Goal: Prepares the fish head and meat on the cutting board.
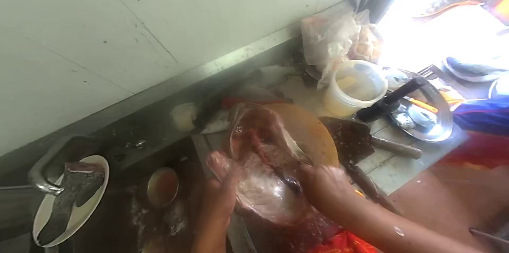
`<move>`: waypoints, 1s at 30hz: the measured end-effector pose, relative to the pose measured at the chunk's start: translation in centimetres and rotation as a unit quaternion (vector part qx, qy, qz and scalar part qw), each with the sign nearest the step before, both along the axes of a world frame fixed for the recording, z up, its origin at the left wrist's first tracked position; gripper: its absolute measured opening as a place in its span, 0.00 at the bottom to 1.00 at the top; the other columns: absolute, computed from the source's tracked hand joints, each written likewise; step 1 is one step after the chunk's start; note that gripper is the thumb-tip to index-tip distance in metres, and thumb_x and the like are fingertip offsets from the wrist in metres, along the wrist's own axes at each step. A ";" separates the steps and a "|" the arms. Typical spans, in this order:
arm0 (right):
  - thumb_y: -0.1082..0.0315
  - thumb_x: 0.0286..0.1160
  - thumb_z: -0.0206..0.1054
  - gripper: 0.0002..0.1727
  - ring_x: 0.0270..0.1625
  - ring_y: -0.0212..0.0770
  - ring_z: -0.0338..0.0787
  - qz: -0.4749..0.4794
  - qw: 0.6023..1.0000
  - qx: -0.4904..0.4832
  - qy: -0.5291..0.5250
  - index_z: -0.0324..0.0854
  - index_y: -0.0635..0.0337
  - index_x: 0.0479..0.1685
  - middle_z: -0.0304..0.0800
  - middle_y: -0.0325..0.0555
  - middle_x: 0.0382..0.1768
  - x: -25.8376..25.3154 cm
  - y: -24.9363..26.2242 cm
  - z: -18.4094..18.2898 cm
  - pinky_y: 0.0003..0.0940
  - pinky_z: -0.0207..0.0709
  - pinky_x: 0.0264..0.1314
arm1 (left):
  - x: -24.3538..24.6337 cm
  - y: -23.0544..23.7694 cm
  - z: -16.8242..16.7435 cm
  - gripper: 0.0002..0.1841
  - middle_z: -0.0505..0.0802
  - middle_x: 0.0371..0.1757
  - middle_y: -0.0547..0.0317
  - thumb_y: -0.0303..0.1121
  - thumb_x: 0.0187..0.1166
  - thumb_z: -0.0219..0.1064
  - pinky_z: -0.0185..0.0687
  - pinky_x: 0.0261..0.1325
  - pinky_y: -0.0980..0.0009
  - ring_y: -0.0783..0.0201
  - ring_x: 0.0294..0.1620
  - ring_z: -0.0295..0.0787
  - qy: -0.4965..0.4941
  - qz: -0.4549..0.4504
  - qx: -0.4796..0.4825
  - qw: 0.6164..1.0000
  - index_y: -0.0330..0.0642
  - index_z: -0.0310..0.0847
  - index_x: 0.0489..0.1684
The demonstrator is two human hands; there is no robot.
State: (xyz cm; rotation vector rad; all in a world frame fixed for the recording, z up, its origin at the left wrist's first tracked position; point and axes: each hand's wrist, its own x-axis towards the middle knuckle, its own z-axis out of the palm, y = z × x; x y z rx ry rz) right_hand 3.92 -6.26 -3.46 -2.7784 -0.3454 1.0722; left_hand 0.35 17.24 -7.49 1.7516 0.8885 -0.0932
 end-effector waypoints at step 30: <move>0.65 0.87 0.56 0.11 0.47 0.62 0.92 0.098 0.990 0.098 0.004 0.83 0.59 0.50 0.90 0.57 0.42 -2.4 -4.9 -1.1 0.63 0.84 0.44 | -3.9 -6.0 -5.2 0.13 0.93 0.50 0.59 0.37 0.78 0.59 0.79 0.70 0.57 0.59 0.62 0.86 -0.343 -0.335 0.363 0.799 0.48 0.93 0.41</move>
